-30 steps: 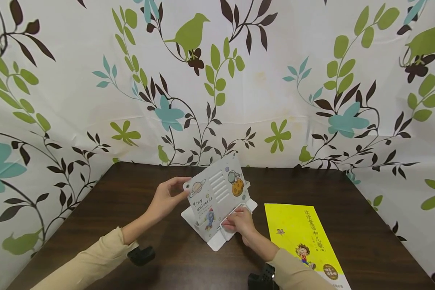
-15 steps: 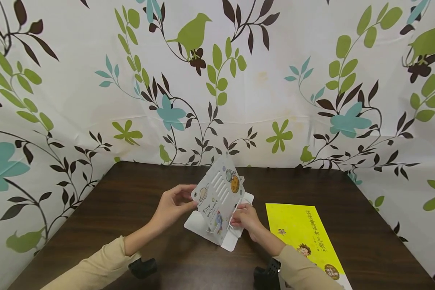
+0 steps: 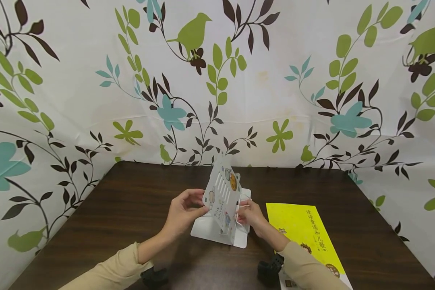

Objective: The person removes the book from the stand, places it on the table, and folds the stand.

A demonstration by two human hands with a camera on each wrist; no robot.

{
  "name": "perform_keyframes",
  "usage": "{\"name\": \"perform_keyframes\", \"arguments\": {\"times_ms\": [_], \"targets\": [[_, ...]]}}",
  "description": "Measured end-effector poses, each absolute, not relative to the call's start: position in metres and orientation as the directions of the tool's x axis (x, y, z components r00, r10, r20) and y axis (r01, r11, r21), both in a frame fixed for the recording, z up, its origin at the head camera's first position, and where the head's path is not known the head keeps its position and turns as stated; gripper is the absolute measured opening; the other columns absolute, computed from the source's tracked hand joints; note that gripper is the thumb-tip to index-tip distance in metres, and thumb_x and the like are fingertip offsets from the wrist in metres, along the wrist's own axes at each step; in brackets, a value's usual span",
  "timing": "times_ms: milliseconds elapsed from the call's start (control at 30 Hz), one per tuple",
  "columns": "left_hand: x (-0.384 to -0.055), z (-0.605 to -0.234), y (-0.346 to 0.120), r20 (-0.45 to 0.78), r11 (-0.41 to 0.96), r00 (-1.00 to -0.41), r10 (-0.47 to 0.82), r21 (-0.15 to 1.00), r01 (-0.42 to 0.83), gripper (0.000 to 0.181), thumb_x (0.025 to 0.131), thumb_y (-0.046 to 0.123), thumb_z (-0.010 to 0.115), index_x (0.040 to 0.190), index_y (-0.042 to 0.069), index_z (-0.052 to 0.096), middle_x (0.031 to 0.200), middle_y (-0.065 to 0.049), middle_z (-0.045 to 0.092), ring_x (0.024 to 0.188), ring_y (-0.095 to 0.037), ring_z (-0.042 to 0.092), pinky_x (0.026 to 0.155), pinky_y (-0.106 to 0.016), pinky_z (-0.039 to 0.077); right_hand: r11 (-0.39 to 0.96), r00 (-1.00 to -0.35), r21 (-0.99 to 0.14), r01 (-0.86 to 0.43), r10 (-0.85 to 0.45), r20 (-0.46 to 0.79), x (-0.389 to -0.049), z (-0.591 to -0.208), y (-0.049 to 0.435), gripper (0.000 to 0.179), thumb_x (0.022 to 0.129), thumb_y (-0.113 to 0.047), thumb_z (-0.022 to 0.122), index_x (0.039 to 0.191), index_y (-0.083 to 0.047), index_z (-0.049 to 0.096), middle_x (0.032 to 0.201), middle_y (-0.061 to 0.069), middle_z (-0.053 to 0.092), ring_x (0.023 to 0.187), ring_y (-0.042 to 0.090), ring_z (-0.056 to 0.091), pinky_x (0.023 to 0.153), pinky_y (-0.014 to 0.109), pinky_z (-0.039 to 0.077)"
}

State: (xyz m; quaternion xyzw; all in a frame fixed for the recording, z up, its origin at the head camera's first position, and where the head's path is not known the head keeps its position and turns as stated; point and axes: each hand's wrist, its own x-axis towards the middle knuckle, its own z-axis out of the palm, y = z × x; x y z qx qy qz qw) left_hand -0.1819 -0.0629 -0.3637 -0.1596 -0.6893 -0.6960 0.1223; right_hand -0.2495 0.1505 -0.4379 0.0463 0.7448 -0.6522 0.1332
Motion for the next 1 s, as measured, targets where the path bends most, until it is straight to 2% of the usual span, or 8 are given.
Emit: {"name": "perform_keyframes", "arguments": {"times_ms": [133,400,1000], "targets": [[-0.18,-0.364,-0.056,0.383,-0.03,-0.923,0.035,0.923,0.382,0.037,0.066,-0.012,0.072,0.101,-0.004,0.06,0.093,-0.019,0.061,0.076,-0.013,0.059,0.062,-0.023,0.052,0.155,-0.96,-0.958,0.242,-0.105,-0.26,-0.252,-0.438,0.154,0.034,0.085,0.0,0.052,0.116,0.007,0.042,0.076,0.006,0.058,0.06,0.015,0.052,0.057,0.024,0.048],[-0.178,-0.367,-0.048,0.381,-0.049,-0.924,0.026,0.924,0.379,0.038,0.066,-0.012,0.072,0.101,-0.004,0.059,0.087,-0.02,0.06,0.075,-0.011,0.058,0.062,-0.023,0.052,0.209,-0.961,-0.949,0.235,-0.099,-0.259,-0.257,-0.439,0.157,0.034,0.084,-0.001,0.053,0.116,0.007,0.045,0.074,0.007,0.058,0.057,0.015,0.051,0.056,0.024,0.048],[-0.178,-0.369,-0.039,0.399,-0.059,-0.916,0.029,0.916,0.397,0.038,0.066,-0.008,0.074,0.1,-0.004,0.059,0.083,-0.021,0.061,0.077,-0.018,0.06,0.062,-0.024,0.053,0.26,-0.961,-0.944,0.201,-0.132,-0.241,-0.259,-0.434,0.163,0.037,0.082,-0.004,0.055,0.116,0.007,0.046,0.074,0.007,0.056,0.059,0.016,0.051,0.057,0.025,0.047]]}}
